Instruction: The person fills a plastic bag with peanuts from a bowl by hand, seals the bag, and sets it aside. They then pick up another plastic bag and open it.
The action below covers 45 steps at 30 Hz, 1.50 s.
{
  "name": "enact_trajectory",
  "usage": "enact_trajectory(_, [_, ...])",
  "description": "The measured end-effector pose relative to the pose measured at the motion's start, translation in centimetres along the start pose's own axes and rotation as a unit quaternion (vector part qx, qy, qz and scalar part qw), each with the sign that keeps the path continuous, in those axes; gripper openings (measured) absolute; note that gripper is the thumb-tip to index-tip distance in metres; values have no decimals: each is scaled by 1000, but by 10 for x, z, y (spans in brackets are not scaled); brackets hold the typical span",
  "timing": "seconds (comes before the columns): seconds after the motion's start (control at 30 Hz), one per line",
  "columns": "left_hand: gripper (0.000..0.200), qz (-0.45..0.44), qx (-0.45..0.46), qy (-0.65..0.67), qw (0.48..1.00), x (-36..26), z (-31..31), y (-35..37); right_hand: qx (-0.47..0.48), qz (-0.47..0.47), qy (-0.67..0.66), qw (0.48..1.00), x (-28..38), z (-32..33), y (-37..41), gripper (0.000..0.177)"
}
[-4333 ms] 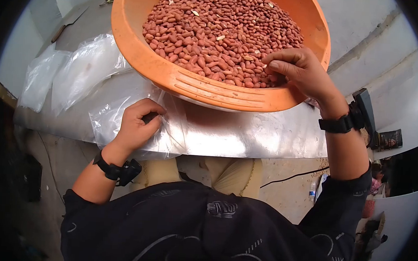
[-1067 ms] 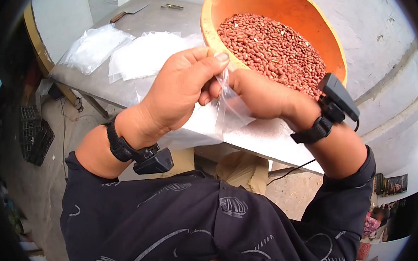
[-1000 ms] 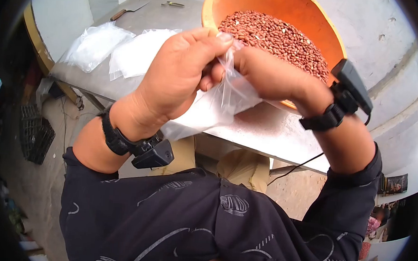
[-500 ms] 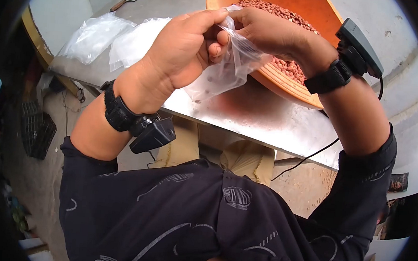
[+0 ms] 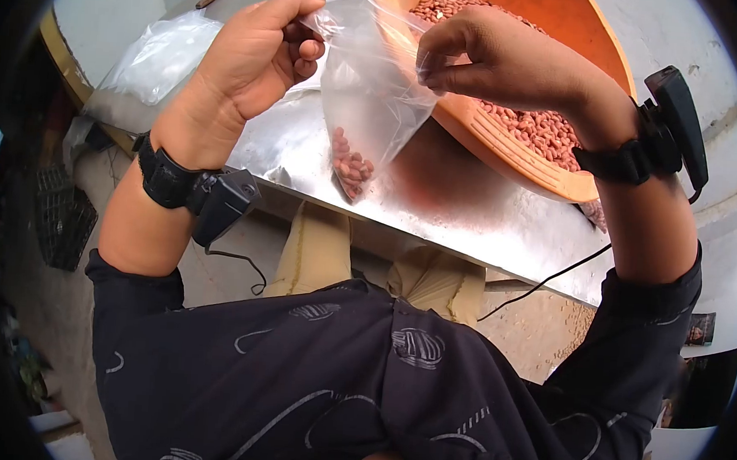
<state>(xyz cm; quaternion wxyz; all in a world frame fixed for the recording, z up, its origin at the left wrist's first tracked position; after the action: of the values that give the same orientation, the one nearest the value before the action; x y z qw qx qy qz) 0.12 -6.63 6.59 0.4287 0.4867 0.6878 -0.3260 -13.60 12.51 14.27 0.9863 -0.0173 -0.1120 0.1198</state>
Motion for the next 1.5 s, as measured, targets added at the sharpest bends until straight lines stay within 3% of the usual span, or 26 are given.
enact_trajectory(0.1, [17, 41, -13, -15, 999, 15, -2, -6, 30, -45, -15, 998, 0, -7, 1, 12])
enact_trajectory(0.23, [17, 32, -20, -17, 999, 15, -8, -15, -60, -9, -73, 995, -7, -7, 4, 8])
enact_trajectory(0.3, [17, 53, -26, -38, 998, 20, -18, -15, -36, 36, 28, 998, -11, -14, 3, 10])
enact_trajectory(0.4, [17, 55, -15, -119, 991, 27, -20, -15, 8, -14, 23, 1000, 1, -14, 7, 13])
enact_trajectory(0.5, [15, 47, 9, -146, 988, 31, -16, -16, -44, 49, -136, 988, -15, -3, 14, 17])
enact_trajectory(0.53, [13, 43, 12, -130, 990, 31, -17, -17, -37, -24, -172, 984, -20, 13, 15, 22])
enact_trajectory(0.57, [12, 40, 15, -115, 992, 31, -18, -17, -110, -34, -238, 964, -41, 20, 19, 23])
enact_trajectory(0.63, [11, 36, 24, -99, 994, 28, -19, -16, -151, -81, -120, 978, -76, 40, 26, 29])
enact_trajectory(0.73, [10, 43, 33, -69, 996, 23, -18, -17, -109, -172, -19, 979, -132, 34, 36, 40])
enact_trajectory(0.77, [10, 47, 34, -58, 997, 22, -18, -18, -72, -204, -4, 976, -144, 29, 38, 51])
enact_trajectory(0.87, [10, 58, 9, -30, 998, 19, -22, -16, -31, -198, 80, 977, -155, 14, 28, 58])
enact_trajectory(1.07, [13, 76, 72, -3, 995, 22, -9, -16, 9, 0, 108, 994, -159, -20, -15, 54])
enact_trajectory(1.17, [13, 75, 71, 34, 994, 25, -16, -13, -7, 38, 123, 992, -154, -35, -15, 48])
enact_trajectory(1.33, [14, 82, 59, 31, 994, 26, -25, -13, -29, -5, 204, 979, -168, -33, 19, 29])
enact_trajectory(1.43, [16, 86, 54, 20, 995, 27, -32, -10, 21, -141, 182, 973, -167, -27, 46, 26])
enact_trajectory(1.47, [16, 86, 51, 16, 995, 27, -34, -8, -17, -77, 186, 979, -179, -28, 58, 21])
enact_trajectory(1.5, [16, 86, 58, 9, 995, 28, -34, -8, -12, -86, 177, 980, -180, -25, 63, 21])
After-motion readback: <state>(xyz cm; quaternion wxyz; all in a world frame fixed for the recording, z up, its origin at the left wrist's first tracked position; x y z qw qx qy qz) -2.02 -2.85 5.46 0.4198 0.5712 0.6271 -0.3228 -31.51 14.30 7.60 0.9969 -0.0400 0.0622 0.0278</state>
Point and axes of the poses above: each hand's wrist, its own y-axis away from the middle knuckle, its own z-axis out of the back of the hand, x = y × z, the point moved 1 cm from there along -y, towards the middle knuckle, and after that the axes turned 9 degrees about z, right-handed, at the moved point
